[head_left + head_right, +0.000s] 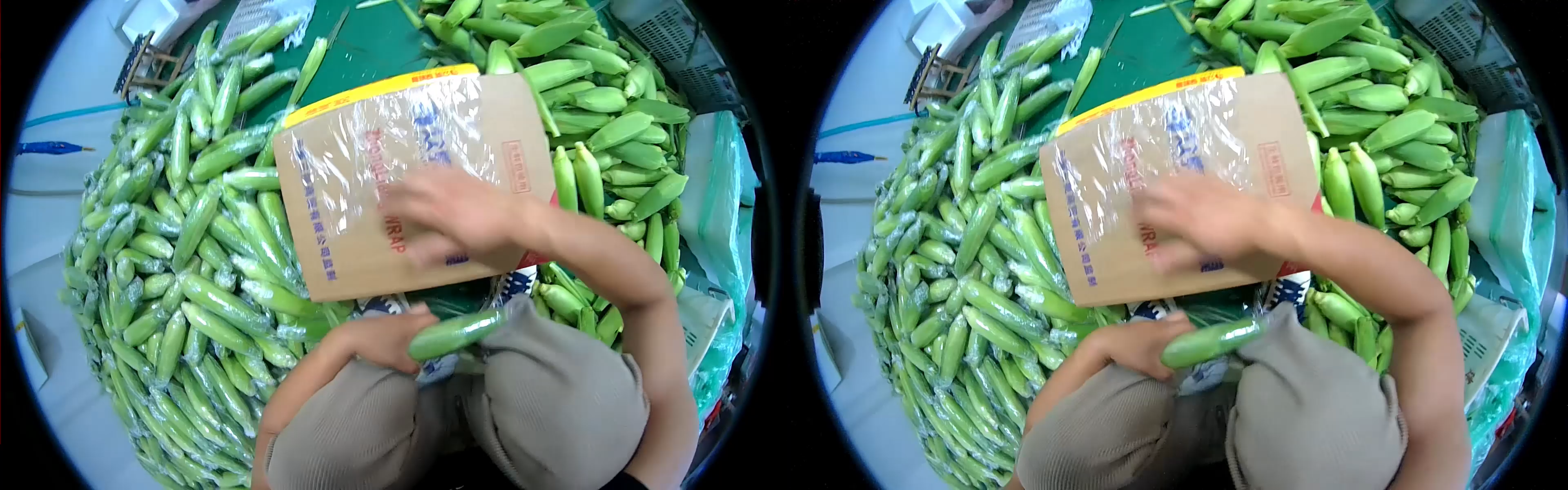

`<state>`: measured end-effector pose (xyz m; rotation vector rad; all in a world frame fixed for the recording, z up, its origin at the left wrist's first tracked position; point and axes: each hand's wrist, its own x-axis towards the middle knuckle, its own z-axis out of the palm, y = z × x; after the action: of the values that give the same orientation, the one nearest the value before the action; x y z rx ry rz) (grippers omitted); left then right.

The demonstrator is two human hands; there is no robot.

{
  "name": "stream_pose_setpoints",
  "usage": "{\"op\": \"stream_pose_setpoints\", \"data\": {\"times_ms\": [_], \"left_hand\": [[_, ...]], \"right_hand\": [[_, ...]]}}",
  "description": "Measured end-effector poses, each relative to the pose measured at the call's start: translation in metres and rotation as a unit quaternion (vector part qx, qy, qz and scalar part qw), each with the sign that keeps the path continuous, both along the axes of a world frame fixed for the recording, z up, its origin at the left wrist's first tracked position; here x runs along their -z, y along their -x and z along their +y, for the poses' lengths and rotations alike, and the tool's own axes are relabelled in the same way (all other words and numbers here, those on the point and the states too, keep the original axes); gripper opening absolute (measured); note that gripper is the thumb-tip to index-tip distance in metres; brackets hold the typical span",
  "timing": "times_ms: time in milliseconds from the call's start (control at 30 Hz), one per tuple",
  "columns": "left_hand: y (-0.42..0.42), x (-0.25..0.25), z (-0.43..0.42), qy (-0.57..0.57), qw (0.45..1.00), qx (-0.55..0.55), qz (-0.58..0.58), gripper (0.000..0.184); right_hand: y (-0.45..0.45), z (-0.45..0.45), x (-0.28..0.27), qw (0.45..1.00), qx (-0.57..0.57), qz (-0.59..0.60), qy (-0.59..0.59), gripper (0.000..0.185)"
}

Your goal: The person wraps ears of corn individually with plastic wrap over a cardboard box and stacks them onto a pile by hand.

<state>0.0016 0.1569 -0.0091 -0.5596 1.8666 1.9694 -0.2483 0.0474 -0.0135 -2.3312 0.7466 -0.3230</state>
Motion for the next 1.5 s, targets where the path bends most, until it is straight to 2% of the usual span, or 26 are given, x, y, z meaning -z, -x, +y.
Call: {"op": "stream_pose_setpoints", "data": {"times_ms": [67,100,133,167,267,300,333,367,400,433,500,567,667,767,867,900,933,967,1033,1100,1167,1233,1333,1400,1467,1500], "left_hand": [[-0.019,-0.008,-0.004,-0.011,1.000,-0.027,0.006,0.095],[-0.024,-0.021,-0.013,-0.004,0.999,-0.024,-0.038,0.102],[-0.032,-0.028,-0.015,-0.050,0.993,-0.103,-0.009,0.101],[-0.046,-0.039,-0.016,-0.088,0.978,-0.190,0.012,0.100],[-0.068,-0.064,-0.029,0.146,0.930,-0.339,-0.003,0.058],[-0.067,-0.056,-0.027,0.151,0.866,-0.475,0.027,0.038],[-0.058,-0.038,-0.023,0.090,0.729,-0.665,0.136,0.033],[-0.038,-0.021,-0.024,-0.095,0.504,-0.808,0.290,0.037],[-0.012,-0.031,-0.026,-0.064,0.435,-0.835,0.331,0.047],[0.003,-0.029,-0.025,-0.071,0.441,-0.831,0.332,0.045],[-0.001,-0.028,-0.024,0.055,0.571,-0.780,0.249,0.045],[-0.029,-0.047,-0.035,-0.082,0.484,-0.825,0.280,0.042],[-0.202,-0.071,-0.082,0.140,0.395,-0.878,0.231,0.025],[-0.462,-0.176,-0.139,0.336,0.265,-0.892,0.146,0.021],[-0.573,-0.225,-0.148,0.406,0.143,-0.902,0.029,0.019],[-0.566,-0.208,-0.147,0.462,0.150,-0.874,-0.016,0.018],[-0.533,-0.179,-0.144,0.535,0.184,-0.823,-0.051,0.018],[-0.478,-0.143,-0.140,0.592,0.246,-0.765,-0.054,0.018],[-0.331,-0.064,-0.126,0.581,0.427,-0.692,-0.026,0.026],[-0.177,0.001,-0.098,0.528,0.625,-0.575,-0.009,0.044],[-0.069,0.036,-0.075,0.564,0.733,-0.380,0.011,0.064],[-0.008,0.035,-0.066,0.685,0.702,-0.195,-0.008,0.078],[-0.020,0.041,-0.059,0.673,0.688,-0.270,-0.007,0.056],[0.001,0.054,-0.047,0.626,0.708,-0.324,0.047,0.043],[0.004,0.050,-0.049,0.639,0.714,-0.284,0.027,0.048],[0.006,0.047,-0.047,0.647,0.711,-0.276,0.010,0.048]], "right_hand": [[0.012,0.074,-0.023,0.969,-0.086,0.020,-0.229,0.090],[0.019,0.114,-0.008,0.980,-0.085,-0.054,-0.174,0.091],[0.015,0.114,-0.022,0.930,-0.128,0.118,-0.324,0.082],[0.021,0.128,0.005,0.898,-0.109,0.025,-0.425,0.070],[0.009,0.130,0.007,0.902,0.039,-0.069,-0.424,0.069],[0.003,0.128,0.013,0.893,0.077,-0.088,-0.434,0.076],[-0.018,0.114,0.006,0.889,0.098,-0.095,-0.437,0.079],[-0.032,0.103,-0.001,0.884,0.129,-0.094,-0.440,0.082],[-0.055,0.094,-0.019,0.885,0.152,-0.111,-0.426,0.088],[-0.080,0.083,-0.031,0.893,0.159,-0.148,-0.393,0.091],[-0.115,0.065,-0.040,0.903,0.176,-0.218,-0.325,0.096],[-0.110,0.057,-0.046,0.937,0.128,-0.178,-0.272,0.103],[-0.057,0.055,-0.063,0.982,0.122,-0.093,-0.110,0.095],[0.028,0.082,0.002,0.884,0.303,-0.236,-0.267,0.075],[0.121,0.100,0.046,0.810,0.503,-0.241,-0.181,0.048],[0.164,0.114,0.088,0.769,0.567,-0.259,-0.141,0.043],[0.218,0.123,0.124,0.794,0.591,-0.142,-0.027,0.039],[0.253,0.133,0.146,0.757,0.638,-0.143,-0.016,0.040],[0.320,0.165,0.177,0.736,0.635,0.120,0.200,0.046],[0.339,0.198,0.195,0.627,0.686,0.355,0.107,0.057],[0.352,0.236,0.224,0.612,0.640,0.457,-0.078,0.069],[0.357,0.257,0.235,0.656,0.553,0.514,-0.018,0.072],[0.381,0.281,0.262,0.724,0.516,0.456,0.038,0.066],[0.378,0.258,0.216,0.703,0.541,0.461,-0.032,0.054],[0.431,0.281,0.222,0.760,0.448,0.450,0.141,0.048],[0.411,0.263,0.189,0.735,0.485,0.468,0.075,0.047]]}}
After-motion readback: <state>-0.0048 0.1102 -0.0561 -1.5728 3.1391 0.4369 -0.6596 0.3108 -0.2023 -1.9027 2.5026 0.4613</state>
